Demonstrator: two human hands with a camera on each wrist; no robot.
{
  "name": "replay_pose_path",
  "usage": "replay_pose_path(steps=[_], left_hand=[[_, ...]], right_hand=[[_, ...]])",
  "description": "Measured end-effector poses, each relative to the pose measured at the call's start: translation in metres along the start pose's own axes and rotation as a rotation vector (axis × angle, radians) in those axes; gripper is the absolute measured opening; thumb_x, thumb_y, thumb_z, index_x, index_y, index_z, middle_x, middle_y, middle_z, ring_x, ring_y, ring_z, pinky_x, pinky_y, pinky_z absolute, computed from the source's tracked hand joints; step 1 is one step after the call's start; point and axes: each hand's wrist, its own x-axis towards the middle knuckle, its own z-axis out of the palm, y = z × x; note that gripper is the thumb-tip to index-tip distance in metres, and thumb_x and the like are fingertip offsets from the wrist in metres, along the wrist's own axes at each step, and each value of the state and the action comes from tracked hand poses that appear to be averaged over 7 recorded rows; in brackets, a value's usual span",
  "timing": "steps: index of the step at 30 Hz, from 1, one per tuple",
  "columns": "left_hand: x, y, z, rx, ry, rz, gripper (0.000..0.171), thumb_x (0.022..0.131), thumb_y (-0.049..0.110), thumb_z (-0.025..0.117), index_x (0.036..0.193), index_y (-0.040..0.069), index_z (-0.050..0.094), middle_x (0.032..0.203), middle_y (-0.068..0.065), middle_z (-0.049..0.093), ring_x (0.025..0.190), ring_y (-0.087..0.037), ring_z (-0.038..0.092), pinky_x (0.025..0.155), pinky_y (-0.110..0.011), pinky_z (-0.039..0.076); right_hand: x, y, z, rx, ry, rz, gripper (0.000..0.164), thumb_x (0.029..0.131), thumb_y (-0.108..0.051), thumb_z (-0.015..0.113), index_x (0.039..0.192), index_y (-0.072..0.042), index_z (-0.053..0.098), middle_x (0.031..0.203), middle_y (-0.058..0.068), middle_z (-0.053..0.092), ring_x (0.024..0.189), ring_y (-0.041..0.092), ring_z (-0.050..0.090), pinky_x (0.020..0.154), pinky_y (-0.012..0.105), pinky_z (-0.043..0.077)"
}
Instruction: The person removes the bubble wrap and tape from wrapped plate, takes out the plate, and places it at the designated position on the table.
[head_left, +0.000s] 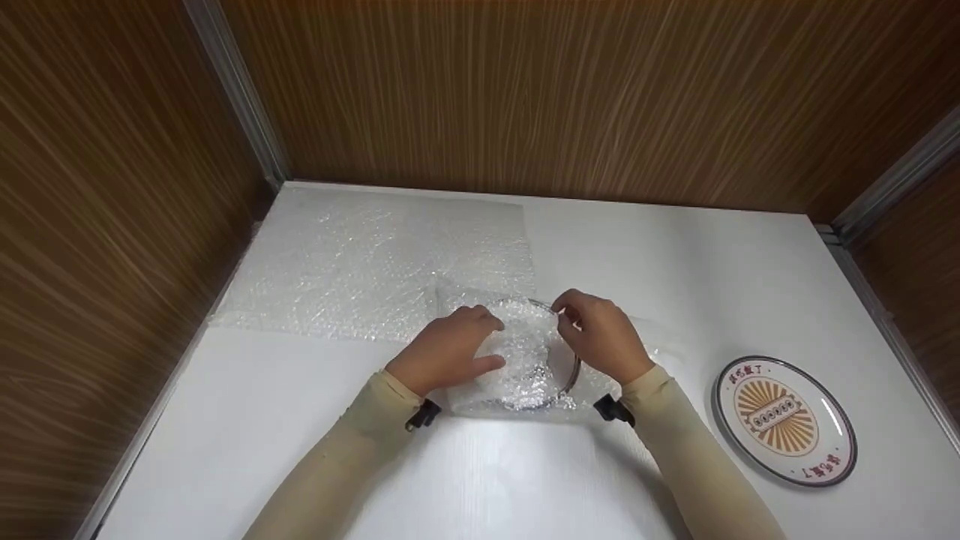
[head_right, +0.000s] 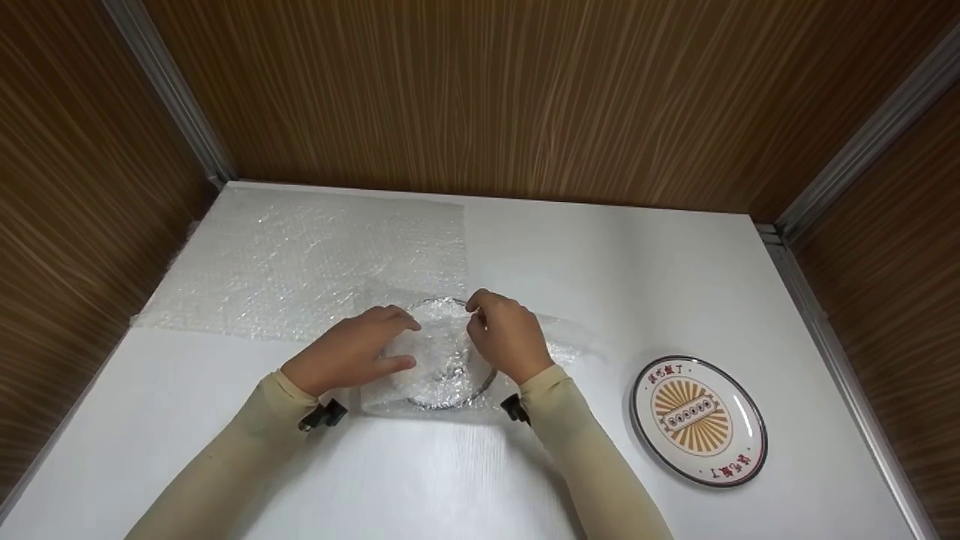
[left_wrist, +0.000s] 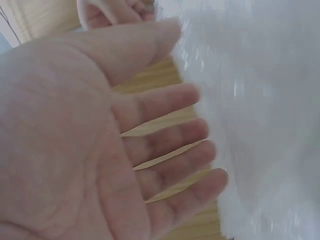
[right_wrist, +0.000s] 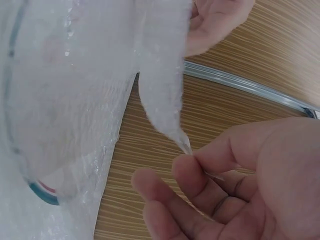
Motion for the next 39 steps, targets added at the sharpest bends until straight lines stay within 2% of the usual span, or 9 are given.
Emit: replay_pose_path(steps=[5, 10, 12, 14, 18, 22, 28, 33, 39], left_hand=[[0.004, 0.021, 0.014, 0.001, 0.117, -0.042, 0.066, 0.097, 0.052, 0.067, 0.145, 0.008, 0.055, 0.131, -0.009, 0.062, 0.12, -0.027, 0.059, 0.083, -0.045, 0.058], [0.0, 0.041, 0.022, 0.005, 0.171, -0.115, 0.085, 0.09, 0.065, 0.069, 0.147, 0.005, 0.05, 0.123, -0.011, 0.064, 0.111, -0.028, 0.061, 0.078, -0.042, 0.059], [-0.001, 0.045, 0.024, 0.0, 0.196, -0.132, 0.079, 0.088, 0.063, 0.073, 0.135, 0.003, 0.054, 0.11, -0.009, 0.065, 0.099, -0.026, 0.063, 0.071, -0.039, 0.057], [-0.002, 0.048, 0.024, 0.008, 0.224, -0.143, 0.061, 0.087, 0.058, 0.076, 0.114, 0.006, 0.059, 0.094, -0.004, 0.063, 0.084, -0.022, 0.061, 0.06, -0.035, 0.053], [-0.003, 0.048, 0.024, 0.041, 0.269, -0.127, 0.036, 0.09, 0.041, 0.077, 0.082, 0.013, 0.057, 0.072, 0.004, 0.053, 0.065, -0.016, 0.053, 0.05, -0.031, 0.043], [-0.003, 0.047, 0.022, 0.036, 0.301, -0.088, 0.026, 0.091, 0.026, 0.071, 0.073, 0.015, 0.055, 0.065, 0.006, 0.049, 0.059, -0.013, 0.049, 0.05, -0.031, 0.04], [-0.004, 0.043, 0.015, 0.049, 0.344, -0.048, 0.028, 0.09, 0.015, 0.066, 0.069, 0.016, 0.047, 0.062, 0.007, 0.041, 0.055, -0.009, 0.037, 0.047, -0.027, 0.033], [-0.004, 0.041, 0.008, 0.082, 0.36, -0.033, 0.028, 0.091, 0.011, 0.061, 0.068, 0.016, 0.046, 0.061, 0.006, 0.04, 0.054, -0.009, 0.035, 0.045, -0.027, 0.031], [-0.003, 0.04, 0.004, 0.077, 0.357, -0.02, 0.03, 0.09, 0.005, 0.06, 0.067, 0.015, 0.045, 0.061, 0.006, 0.037, 0.054, -0.008, 0.031, 0.046, -0.026, 0.029]], right_hand=[[-0.002, -0.001, 0.002, 0.033, 0.015, -0.019, 0.017, 0.096, -0.003, 0.061, 0.109, -0.006, 0.072, 0.086, 0.002, 0.071, 0.075, 0.014, 0.065, 0.064, 0.034, 0.052], [-0.005, -0.009, 0.001, 0.057, 0.049, -0.065, 0.017, 0.095, -0.002, 0.064, 0.109, -0.005, 0.072, 0.085, 0.001, 0.071, 0.077, 0.014, 0.066, 0.068, 0.036, 0.053], [-0.005, -0.013, 0.0, 0.073, 0.066, -0.082, 0.017, 0.094, -0.001, 0.064, 0.109, -0.005, 0.072, 0.084, 0.0, 0.07, 0.077, 0.014, 0.065, 0.07, 0.036, 0.054], [-0.006, -0.016, -0.001, 0.085, 0.077, -0.096, 0.017, 0.094, -0.001, 0.064, 0.108, -0.005, 0.072, 0.083, -0.001, 0.069, 0.077, 0.013, 0.065, 0.071, 0.036, 0.055], [-0.006, -0.021, -0.003, 0.095, 0.075, -0.12, 0.018, 0.094, 0.0, 0.062, 0.109, -0.004, 0.072, 0.083, -0.003, 0.069, 0.077, 0.012, 0.065, 0.072, 0.036, 0.056], [-0.006, -0.023, -0.003, 0.082, 0.071, -0.124, 0.02, 0.095, 0.0, 0.06, 0.111, -0.005, 0.07, 0.08, -0.004, 0.068, 0.074, 0.011, 0.064, 0.068, 0.034, 0.055], [-0.006, -0.017, -0.003, 0.049, 0.052, -0.064, 0.023, 0.096, -0.003, 0.057, 0.116, -0.003, 0.068, 0.074, -0.005, 0.065, 0.059, 0.009, 0.055, 0.056, 0.03, 0.047], [-0.007, -0.014, 0.001, -0.011, -0.013, -0.047, 0.023, 0.094, -0.003, 0.059, 0.115, -0.002, 0.069, 0.087, 0.003, 0.071, 0.071, 0.015, 0.065, 0.064, 0.036, 0.053], [-0.011, -0.013, 0.014, -0.092, -0.23, -0.26, 0.022, 0.093, -0.009, 0.07, 0.115, -0.002, 0.07, 0.111, 0.01, 0.067, 0.1, 0.025, 0.066, 0.086, 0.043, 0.057]])
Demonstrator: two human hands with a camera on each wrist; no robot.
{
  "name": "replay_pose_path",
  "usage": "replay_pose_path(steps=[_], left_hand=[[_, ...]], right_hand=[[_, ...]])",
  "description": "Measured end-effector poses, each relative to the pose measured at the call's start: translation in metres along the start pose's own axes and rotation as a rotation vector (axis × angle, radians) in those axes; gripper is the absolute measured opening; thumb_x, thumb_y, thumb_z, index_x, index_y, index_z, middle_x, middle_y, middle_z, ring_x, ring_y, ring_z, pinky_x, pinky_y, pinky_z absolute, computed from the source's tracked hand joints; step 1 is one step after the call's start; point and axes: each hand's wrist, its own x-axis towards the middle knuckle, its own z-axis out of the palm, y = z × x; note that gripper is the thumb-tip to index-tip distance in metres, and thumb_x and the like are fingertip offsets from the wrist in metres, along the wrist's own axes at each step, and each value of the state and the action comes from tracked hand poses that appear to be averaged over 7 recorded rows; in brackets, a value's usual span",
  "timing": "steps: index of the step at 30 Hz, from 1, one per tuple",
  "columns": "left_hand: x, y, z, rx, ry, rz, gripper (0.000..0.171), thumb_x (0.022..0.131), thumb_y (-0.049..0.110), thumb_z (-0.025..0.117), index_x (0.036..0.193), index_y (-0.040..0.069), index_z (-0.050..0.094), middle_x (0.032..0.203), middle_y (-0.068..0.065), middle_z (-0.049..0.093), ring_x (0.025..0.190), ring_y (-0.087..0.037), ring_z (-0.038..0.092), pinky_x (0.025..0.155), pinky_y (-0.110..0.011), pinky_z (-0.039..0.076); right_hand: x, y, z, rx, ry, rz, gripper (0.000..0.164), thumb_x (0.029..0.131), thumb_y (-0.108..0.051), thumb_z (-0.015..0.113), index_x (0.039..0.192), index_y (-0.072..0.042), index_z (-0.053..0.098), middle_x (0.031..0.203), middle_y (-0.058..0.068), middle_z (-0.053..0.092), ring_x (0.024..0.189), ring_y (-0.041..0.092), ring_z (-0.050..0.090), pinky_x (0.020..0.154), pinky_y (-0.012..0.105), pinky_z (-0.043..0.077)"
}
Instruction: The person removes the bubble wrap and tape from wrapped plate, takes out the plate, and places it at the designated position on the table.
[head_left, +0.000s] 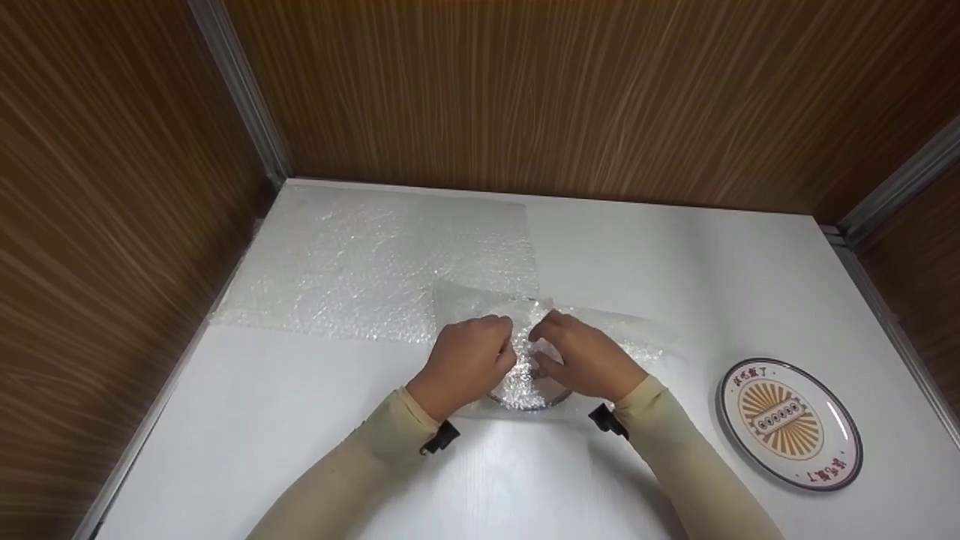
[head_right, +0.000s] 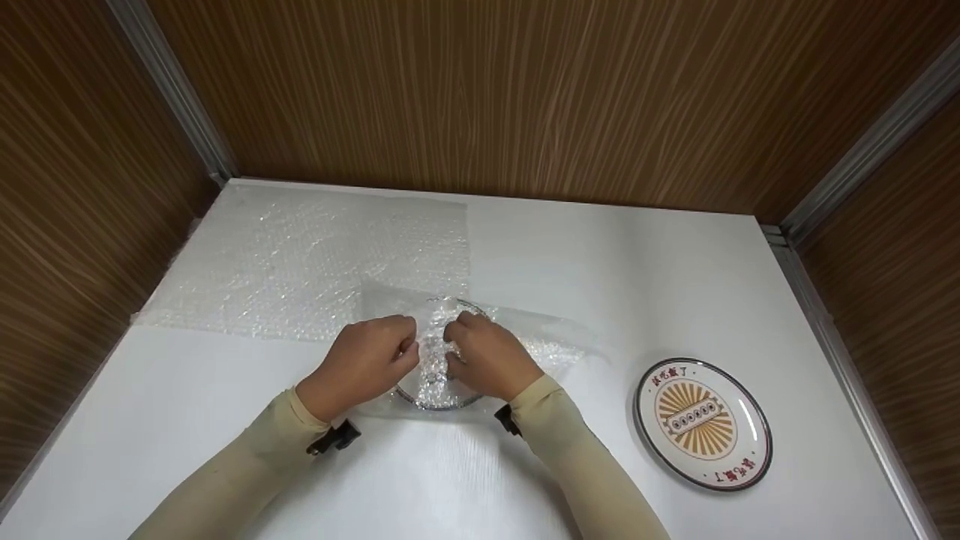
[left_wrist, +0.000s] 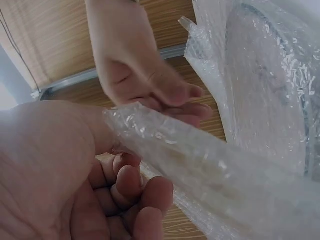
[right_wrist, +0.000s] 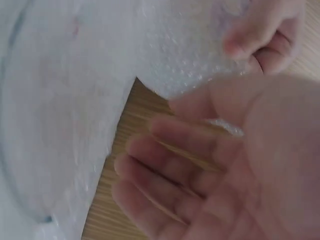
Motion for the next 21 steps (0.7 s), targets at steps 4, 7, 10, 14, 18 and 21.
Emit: replay_pose_path(steps=[4, 7, 10, 14, 18, 21], left_hand=[[0.0, 0.0, 0.0, -0.021, 0.015, 0.007, 0.031, 0.089, 0.003, 0.058, 0.067, 0.015, 0.041, 0.061, 0.006, 0.033, 0.055, -0.009, 0.028, 0.047, -0.025, 0.026], [0.0, 0.0, 0.0, -0.036, 0.026, 0.005, 0.031, 0.089, 0.003, 0.057, 0.067, 0.015, 0.039, 0.062, 0.007, 0.031, 0.055, -0.009, 0.027, 0.047, -0.025, 0.026], [0.0, -0.001, 0.001, -0.038, 0.036, 0.005, 0.031, 0.09, 0.004, 0.057, 0.067, 0.016, 0.039, 0.062, 0.007, 0.03, 0.055, -0.009, 0.027, 0.046, -0.025, 0.026], [0.0, -0.001, 0.001, -0.043, 0.04, 0.007, 0.031, 0.09, 0.004, 0.057, 0.067, 0.016, 0.038, 0.062, 0.008, 0.029, 0.055, -0.009, 0.026, 0.046, -0.026, 0.025], [-0.001, -0.003, 0.001, -0.052, 0.027, 0.004, 0.031, 0.089, 0.005, 0.058, 0.068, 0.016, 0.039, 0.062, 0.009, 0.029, 0.055, -0.008, 0.027, 0.047, -0.025, 0.025], [-0.001, -0.003, 0.001, -0.057, 0.012, 0.007, 0.03, 0.09, 0.006, 0.059, 0.068, 0.016, 0.042, 0.063, 0.009, 0.031, 0.055, -0.007, 0.028, 0.047, -0.024, 0.027]], right_hand=[[-0.003, 0.0, 0.012, 0.007, -0.105, -0.099, 0.02, 0.093, -0.007, 0.07, 0.113, -0.002, 0.071, 0.111, 0.011, 0.065, 0.099, 0.024, 0.063, 0.088, 0.04, 0.056], [-0.004, -0.001, 0.017, 0.029, -0.136, -0.098, 0.018, 0.092, -0.003, 0.068, 0.11, -0.003, 0.072, 0.11, 0.011, 0.064, 0.097, 0.023, 0.062, 0.086, 0.038, 0.056], [-0.004, -0.002, 0.019, 0.044, -0.137, -0.079, 0.02, 0.09, -0.002, 0.069, 0.109, -0.003, 0.072, 0.111, 0.01, 0.064, 0.097, 0.022, 0.063, 0.086, 0.038, 0.057], [-0.002, -0.003, 0.019, 0.024, -0.127, -0.084, 0.022, 0.087, -0.005, 0.072, 0.11, -0.004, 0.072, 0.11, 0.01, 0.064, 0.095, 0.023, 0.064, 0.085, 0.038, 0.058], [0.002, -0.002, 0.023, -0.02, -0.107, -0.139, 0.021, 0.081, -0.002, 0.071, 0.102, -0.004, 0.071, 0.1, 0.009, 0.065, 0.087, 0.02, 0.06, 0.078, 0.034, 0.057], [0.003, -0.001, 0.025, -0.033, -0.098, -0.154, 0.023, 0.075, 0.0, 0.069, 0.098, -0.004, 0.069, 0.095, 0.008, 0.064, 0.083, 0.019, 0.057, 0.074, 0.033, 0.056]])
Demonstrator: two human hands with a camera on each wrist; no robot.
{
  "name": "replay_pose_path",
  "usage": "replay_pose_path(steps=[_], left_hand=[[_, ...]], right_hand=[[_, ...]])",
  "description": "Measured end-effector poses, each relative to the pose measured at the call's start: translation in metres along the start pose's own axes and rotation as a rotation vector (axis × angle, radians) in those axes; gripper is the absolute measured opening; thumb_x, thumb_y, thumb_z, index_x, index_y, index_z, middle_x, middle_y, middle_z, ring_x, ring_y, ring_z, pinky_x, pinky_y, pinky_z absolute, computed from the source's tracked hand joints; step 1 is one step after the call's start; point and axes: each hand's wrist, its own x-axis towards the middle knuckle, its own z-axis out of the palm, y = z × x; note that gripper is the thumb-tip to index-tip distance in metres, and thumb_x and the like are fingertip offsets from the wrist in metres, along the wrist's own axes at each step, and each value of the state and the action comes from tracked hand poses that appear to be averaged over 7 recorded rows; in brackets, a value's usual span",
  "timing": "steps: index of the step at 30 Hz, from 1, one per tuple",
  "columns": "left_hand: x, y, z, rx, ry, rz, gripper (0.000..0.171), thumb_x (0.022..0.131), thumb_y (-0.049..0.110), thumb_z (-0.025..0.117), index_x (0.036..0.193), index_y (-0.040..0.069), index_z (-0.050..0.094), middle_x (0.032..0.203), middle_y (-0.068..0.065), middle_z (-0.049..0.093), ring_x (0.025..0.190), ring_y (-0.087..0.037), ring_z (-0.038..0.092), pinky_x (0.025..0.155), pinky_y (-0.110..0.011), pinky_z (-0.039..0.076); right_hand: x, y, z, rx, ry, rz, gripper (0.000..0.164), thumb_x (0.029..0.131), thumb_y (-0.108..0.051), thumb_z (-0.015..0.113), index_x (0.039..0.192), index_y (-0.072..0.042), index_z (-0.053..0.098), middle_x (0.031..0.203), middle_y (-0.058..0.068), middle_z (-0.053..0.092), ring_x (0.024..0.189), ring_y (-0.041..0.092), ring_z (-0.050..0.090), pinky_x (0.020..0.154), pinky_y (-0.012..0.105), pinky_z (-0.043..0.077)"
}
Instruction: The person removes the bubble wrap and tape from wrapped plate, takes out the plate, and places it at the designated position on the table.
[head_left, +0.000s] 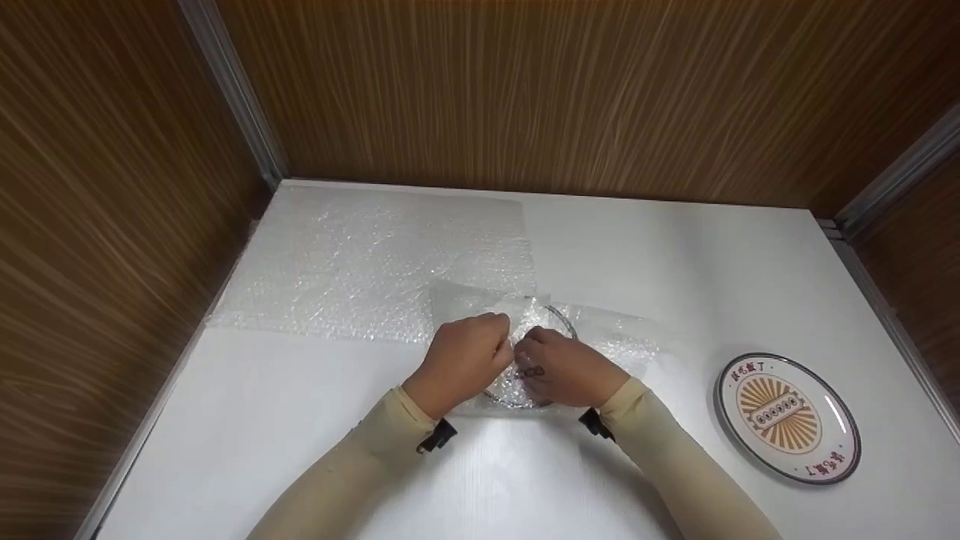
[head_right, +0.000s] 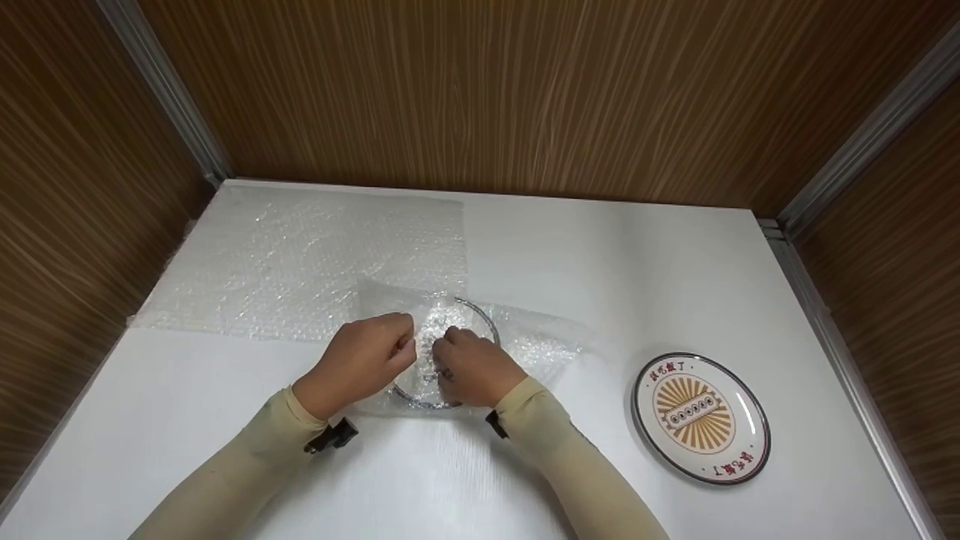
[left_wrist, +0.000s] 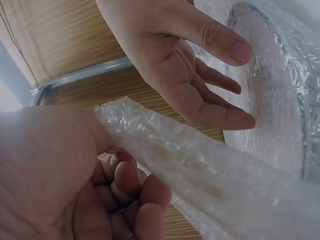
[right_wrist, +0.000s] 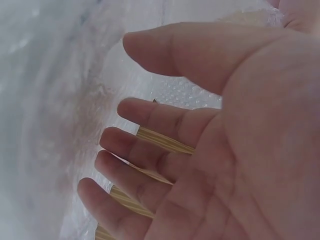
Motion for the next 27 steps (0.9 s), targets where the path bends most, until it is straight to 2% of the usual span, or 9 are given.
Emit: replay_pose_path(steps=[6, 12, 16, 21, 24, 27], left_hand=[[-0.001, 0.0, 0.001, -0.012, -0.021, -0.005, 0.024, 0.092, 0.009, 0.061, 0.071, 0.015, 0.05, 0.063, 0.008, 0.042, 0.055, -0.008, 0.037, 0.048, -0.026, 0.035], [-0.001, -0.001, 0.001, -0.021, -0.036, -0.023, 0.014, 0.088, 0.01, 0.064, 0.076, 0.013, 0.058, 0.067, 0.008, 0.049, 0.056, -0.006, 0.039, 0.05, -0.026, 0.037], [0.002, -0.001, -0.002, -0.015, -0.04, -0.033, 0.015, 0.087, 0.01, 0.063, 0.074, 0.014, 0.057, 0.065, 0.008, 0.049, 0.056, -0.006, 0.039, 0.05, -0.027, 0.037], [0.001, -0.003, -0.009, 0.003, -0.066, -0.065, 0.022, 0.083, 0.013, 0.063, 0.065, 0.018, 0.052, 0.06, 0.01, 0.043, 0.053, -0.007, 0.037, 0.047, -0.027, 0.035], [0.0, -0.006, -0.017, 0.043, -0.106, -0.119, 0.032, 0.08, 0.018, 0.063, 0.057, 0.021, 0.041, 0.054, 0.013, 0.031, 0.051, -0.007, 0.029, 0.045, -0.028, 0.028], [-0.002, -0.009, -0.026, 0.061, -0.139, -0.147, 0.039, 0.076, 0.015, 0.061, 0.054, 0.022, 0.029, 0.052, 0.013, 0.019, 0.051, -0.008, 0.018, 0.044, -0.027, 0.02]], right_hand=[[-0.001, -0.001, 0.0, 0.042, -0.021, 0.072, 0.033, 0.075, -0.002, 0.072, 0.108, -0.006, 0.071, 0.103, 0.009, 0.063, 0.087, 0.02, 0.059, 0.077, 0.035, 0.057], [-0.001, -0.002, 0.0, 0.018, -0.007, 0.068, 0.029, 0.075, -0.002, 0.072, 0.104, -0.007, 0.071, 0.101, 0.008, 0.063, 0.086, 0.02, 0.057, 0.076, 0.035, 0.055], [0.0, -0.002, -0.004, 0.005, -0.014, 0.073, 0.032, 0.074, -0.003, 0.072, 0.105, -0.007, 0.071, 0.102, 0.007, 0.063, 0.088, 0.021, 0.058, 0.078, 0.036, 0.056], [0.001, -0.002, -0.003, 0.006, -0.016, 0.075, 0.032, 0.073, -0.003, 0.071, 0.105, -0.008, 0.071, 0.102, 0.007, 0.064, 0.087, 0.02, 0.058, 0.077, 0.035, 0.056], [0.001, -0.002, -0.002, 0.001, -0.016, 0.083, 0.033, 0.073, -0.004, 0.072, 0.106, -0.009, 0.071, 0.103, 0.006, 0.063, 0.087, 0.019, 0.059, 0.077, 0.034, 0.056], [0.001, -0.001, -0.001, -0.027, -0.026, 0.088, 0.032, 0.075, -0.005, 0.073, 0.106, -0.01, 0.071, 0.103, 0.005, 0.063, 0.088, 0.019, 0.059, 0.078, 0.034, 0.056]])
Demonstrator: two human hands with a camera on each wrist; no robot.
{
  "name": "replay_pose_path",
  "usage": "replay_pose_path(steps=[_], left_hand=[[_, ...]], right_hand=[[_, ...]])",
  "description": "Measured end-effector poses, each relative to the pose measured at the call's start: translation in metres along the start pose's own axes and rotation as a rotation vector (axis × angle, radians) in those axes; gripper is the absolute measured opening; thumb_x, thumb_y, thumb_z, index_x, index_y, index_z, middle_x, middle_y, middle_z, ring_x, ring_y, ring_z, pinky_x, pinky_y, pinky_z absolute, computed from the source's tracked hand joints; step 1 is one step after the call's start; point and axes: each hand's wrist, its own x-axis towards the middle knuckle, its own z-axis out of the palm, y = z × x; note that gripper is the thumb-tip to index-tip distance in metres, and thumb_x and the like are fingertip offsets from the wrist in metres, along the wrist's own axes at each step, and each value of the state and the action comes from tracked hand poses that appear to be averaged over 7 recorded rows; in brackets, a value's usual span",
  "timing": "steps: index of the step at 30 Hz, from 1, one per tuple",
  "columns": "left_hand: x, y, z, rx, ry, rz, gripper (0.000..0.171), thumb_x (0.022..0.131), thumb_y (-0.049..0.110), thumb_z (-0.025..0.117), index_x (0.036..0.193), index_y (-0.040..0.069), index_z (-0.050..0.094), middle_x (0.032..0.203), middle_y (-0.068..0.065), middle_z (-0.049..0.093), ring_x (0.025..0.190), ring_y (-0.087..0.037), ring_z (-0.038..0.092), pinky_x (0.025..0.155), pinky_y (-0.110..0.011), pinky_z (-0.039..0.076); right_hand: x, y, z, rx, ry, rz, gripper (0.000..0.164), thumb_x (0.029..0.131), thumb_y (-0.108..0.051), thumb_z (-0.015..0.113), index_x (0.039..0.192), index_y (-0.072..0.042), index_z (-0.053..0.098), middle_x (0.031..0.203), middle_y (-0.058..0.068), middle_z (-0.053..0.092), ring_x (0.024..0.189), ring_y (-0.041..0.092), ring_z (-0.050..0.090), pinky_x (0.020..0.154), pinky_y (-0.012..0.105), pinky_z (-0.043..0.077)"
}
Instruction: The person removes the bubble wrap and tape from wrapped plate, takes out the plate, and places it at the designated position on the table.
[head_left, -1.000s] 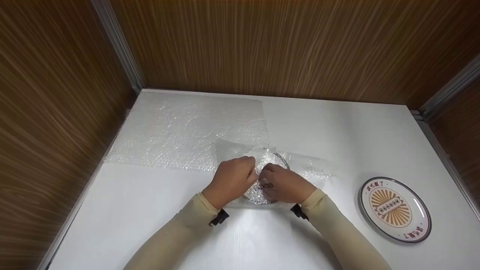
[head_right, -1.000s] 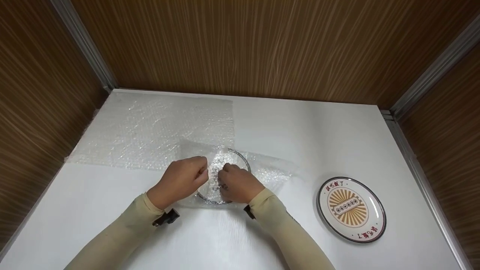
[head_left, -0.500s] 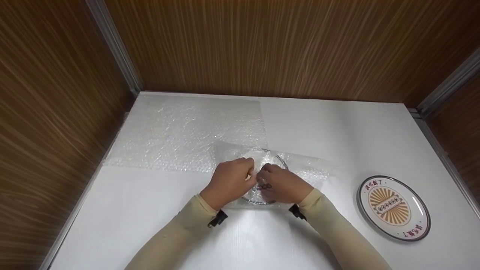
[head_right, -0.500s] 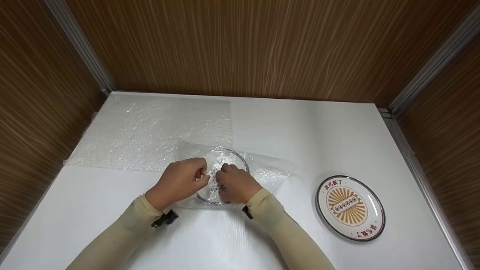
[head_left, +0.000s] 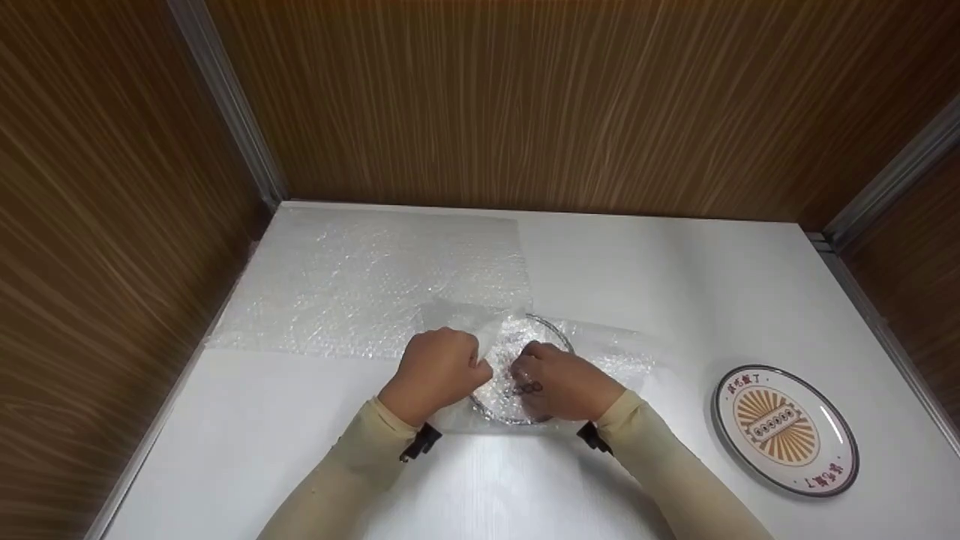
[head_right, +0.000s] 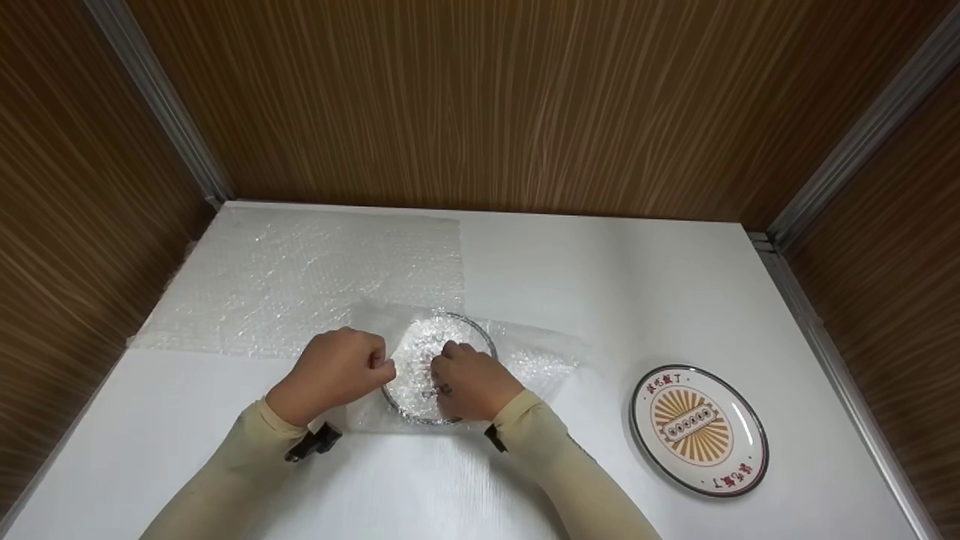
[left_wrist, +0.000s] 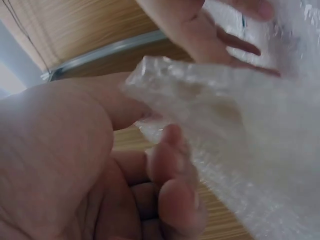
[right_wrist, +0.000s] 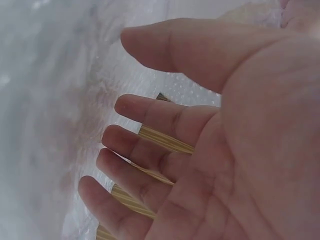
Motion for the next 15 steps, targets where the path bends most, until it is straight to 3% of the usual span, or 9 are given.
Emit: replay_pose_path(steps=[9, 15], left_hand=[[-0.0013, -0.0003, 0.0003, -0.008, -0.031, 0.114, 0.038, 0.081, 0.005, 0.056, 0.058, 0.021, 0.03, 0.055, 0.01, 0.02, 0.052, -0.009, 0.019, 0.046, -0.025, 0.02], [0.0003, -0.0006, -0.0006, -0.004, -0.023, 0.134, 0.038, 0.083, 0.004, 0.056, 0.059, 0.019, 0.031, 0.056, 0.009, 0.022, 0.052, -0.009, 0.022, 0.046, -0.026, 0.022]], right_hand=[[-0.002, 0.0014, 0.0033, -0.004, 0.006, 0.013, 0.032, 0.074, -0.006, 0.074, 0.106, -0.011, 0.07, 0.1, 0.005, 0.061, 0.084, 0.018, 0.056, 0.074, 0.034, 0.055], [-0.0008, 0.0014, 0.0021, -0.014, 0.021, -0.002, 0.034, 0.075, -0.008, 0.075, 0.109, -0.01, 0.071, 0.101, 0.004, 0.061, 0.086, 0.02, 0.057, 0.076, 0.035, 0.055]])
